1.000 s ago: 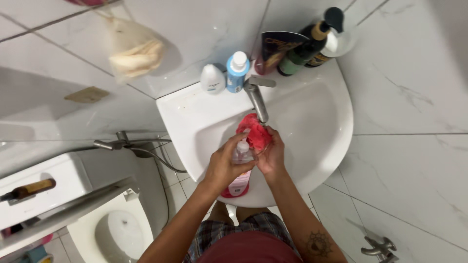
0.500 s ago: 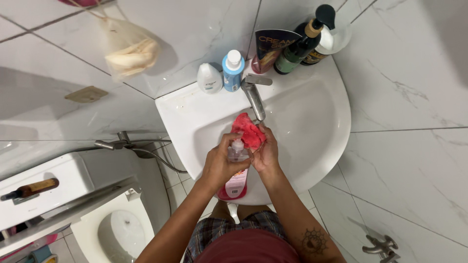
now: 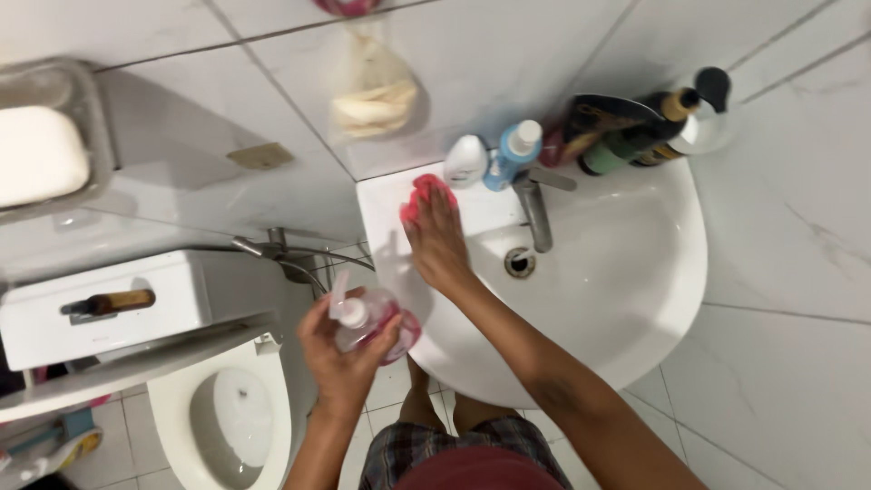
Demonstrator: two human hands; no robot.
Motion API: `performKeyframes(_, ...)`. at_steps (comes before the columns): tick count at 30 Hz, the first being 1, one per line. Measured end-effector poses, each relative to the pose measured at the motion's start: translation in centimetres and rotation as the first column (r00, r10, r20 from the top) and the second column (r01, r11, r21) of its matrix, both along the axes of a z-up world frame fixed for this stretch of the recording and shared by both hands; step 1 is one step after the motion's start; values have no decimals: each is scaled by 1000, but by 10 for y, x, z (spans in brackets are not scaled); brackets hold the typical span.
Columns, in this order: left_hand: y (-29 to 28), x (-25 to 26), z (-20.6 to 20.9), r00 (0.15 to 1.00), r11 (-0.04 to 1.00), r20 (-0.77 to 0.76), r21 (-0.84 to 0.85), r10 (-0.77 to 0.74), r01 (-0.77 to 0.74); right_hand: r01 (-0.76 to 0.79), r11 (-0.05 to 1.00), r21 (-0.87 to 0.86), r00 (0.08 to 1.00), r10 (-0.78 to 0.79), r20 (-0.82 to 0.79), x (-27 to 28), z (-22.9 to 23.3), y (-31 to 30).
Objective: The person cleans a bathroom by first placing a trash bag into a bin and closing the lid. They then wipe the sink and faucet with a cloth, apply cleaning liquid to the toilet bowl, and scrub the bowl with a toilet brush.
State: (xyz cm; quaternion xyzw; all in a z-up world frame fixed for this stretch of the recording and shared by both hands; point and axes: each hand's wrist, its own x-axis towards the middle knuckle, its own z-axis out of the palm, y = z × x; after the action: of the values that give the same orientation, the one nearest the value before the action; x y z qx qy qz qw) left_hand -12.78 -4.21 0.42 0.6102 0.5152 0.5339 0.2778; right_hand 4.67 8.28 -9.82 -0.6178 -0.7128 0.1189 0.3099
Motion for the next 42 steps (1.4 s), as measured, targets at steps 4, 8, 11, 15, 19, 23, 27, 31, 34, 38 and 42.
performKeyframes(4,-1,-23,-8,993,993,-25,-23,117,-118,-99,995,-14,993,100,65,-51,-14,23)
performKeyframes(8,-12,-35,-7,983,984,66,-65,169,-165,-112,993,32,988,108,106,-42,-26,9)
performKeyframes(11,-2,-34,-2,985,984,7,-48,173,-173,-29,994,108,985,10,173,-13,-25,7)
performKeyframes(15,23,-25,11,982,982,-19,22,189,-188,-109,973,203,988,84,127,-53,-15,25)
performKeyframes(19,73,-12,13,989,981,-49,141,143,-134,-167,909,-383,800,-102,-591,-13,3,-11)
performKeyframes(23,119,14,6,995,984,-82,177,50,-35,-79,994,79,994,73,79,48,0,-33)
performKeyframes(27,153,41,-8,983,955,-179,295,38,17,178,982,58,980,-182,78,70,-20,-39)
performKeyframes(31,175,54,-18,959,940,-279,340,58,42,293,934,205,949,-311,60,60,-27,-28)
performKeyframes(34,178,56,-17,927,931,-350,366,132,6,106,987,118,994,-101,-50,47,-13,-39)
performKeyframes(38,150,62,-23,903,920,-348,375,250,-111,-181,982,58,957,189,-221,42,-12,-70)
performKeyframes(42,115,105,-31,950,991,-283,-48,-135,127,297,929,-219,823,-366,-434,103,-37,-109)
